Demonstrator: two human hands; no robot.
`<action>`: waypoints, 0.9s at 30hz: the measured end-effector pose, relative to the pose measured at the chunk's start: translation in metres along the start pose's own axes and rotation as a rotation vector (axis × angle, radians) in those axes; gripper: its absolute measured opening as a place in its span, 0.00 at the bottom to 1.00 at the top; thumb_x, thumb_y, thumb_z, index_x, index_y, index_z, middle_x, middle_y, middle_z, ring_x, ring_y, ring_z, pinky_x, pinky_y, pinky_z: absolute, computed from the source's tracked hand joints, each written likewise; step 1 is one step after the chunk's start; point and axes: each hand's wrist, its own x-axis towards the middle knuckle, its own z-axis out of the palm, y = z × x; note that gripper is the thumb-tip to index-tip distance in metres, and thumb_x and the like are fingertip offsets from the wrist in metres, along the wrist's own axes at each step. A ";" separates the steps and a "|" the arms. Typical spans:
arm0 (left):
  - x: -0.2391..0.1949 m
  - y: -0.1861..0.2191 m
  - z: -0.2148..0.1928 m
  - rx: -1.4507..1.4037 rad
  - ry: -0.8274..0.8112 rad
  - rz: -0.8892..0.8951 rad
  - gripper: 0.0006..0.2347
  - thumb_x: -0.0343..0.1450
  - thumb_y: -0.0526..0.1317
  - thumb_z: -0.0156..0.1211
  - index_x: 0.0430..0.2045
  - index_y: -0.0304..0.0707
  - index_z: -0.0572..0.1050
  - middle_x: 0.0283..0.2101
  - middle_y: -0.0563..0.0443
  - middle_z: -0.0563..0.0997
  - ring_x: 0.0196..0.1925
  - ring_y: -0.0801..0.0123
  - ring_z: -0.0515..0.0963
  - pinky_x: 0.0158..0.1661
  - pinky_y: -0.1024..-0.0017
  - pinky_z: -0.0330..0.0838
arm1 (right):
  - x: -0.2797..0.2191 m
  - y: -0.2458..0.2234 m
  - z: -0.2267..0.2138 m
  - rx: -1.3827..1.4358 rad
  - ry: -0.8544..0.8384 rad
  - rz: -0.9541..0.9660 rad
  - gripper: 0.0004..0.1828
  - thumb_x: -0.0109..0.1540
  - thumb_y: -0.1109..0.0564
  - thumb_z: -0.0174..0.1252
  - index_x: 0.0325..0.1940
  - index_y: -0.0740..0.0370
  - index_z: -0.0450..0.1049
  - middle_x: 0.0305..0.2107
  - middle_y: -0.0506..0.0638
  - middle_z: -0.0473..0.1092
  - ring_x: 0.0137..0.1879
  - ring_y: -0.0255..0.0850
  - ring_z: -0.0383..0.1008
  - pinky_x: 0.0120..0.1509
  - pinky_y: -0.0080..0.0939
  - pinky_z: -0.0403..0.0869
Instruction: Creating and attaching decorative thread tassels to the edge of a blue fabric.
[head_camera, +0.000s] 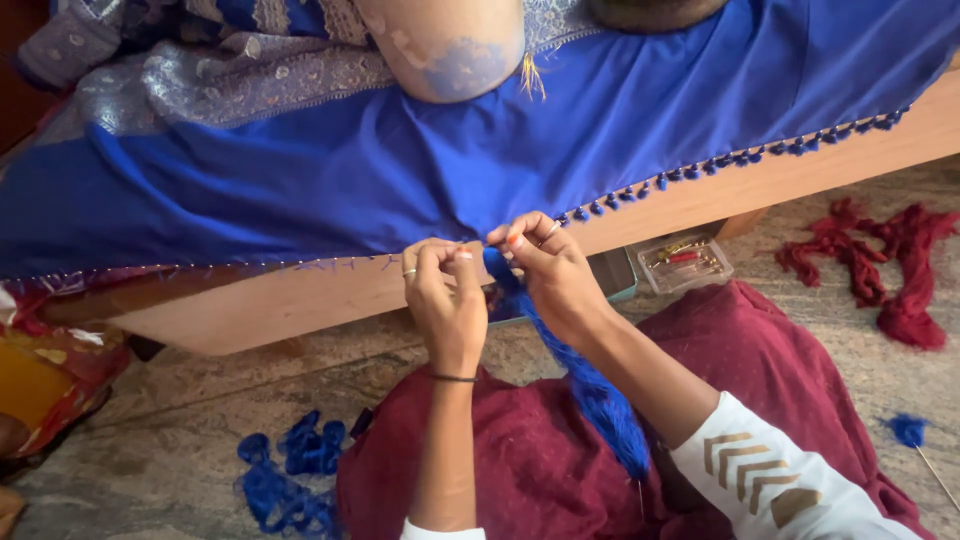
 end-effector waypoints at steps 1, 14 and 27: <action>0.001 0.001 0.001 -0.129 -0.016 -0.017 0.06 0.73 0.34 0.58 0.31 0.28 0.76 0.41 0.49 0.77 0.35 0.72 0.76 0.37 0.73 0.71 | 0.003 0.001 -0.001 0.070 0.035 0.069 0.02 0.67 0.63 0.55 0.40 0.59 0.70 0.43 0.48 0.74 0.47 0.32 0.71 0.58 0.34 0.70; 0.040 -0.028 0.001 -0.687 -0.537 -0.258 0.18 0.83 0.46 0.47 0.22 0.38 0.68 0.24 0.56 0.72 0.23 0.86 0.60 0.25 0.81 0.53 | 0.025 0.017 -0.015 0.091 0.114 0.278 0.02 0.67 0.63 0.53 0.42 0.60 0.71 0.33 0.45 0.72 0.35 0.32 0.64 0.43 0.33 0.63; -0.006 -0.037 0.010 -0.834 -0.306 -0.637 0.12 0.78 0.41 0.53 0.50 0.35 0.77 0.38 0.54 0.79 0.24 0.83 0.68 0.25 0.83 0.61 | -0.029 0.013 -0.088 -0.616 -0.090 0.172 0.04 0.66 0.59 0.56 0.43 0.61 0.71 0.35 0.47 0.74 0.44 0.36 0.75 0.51 0.40 0.75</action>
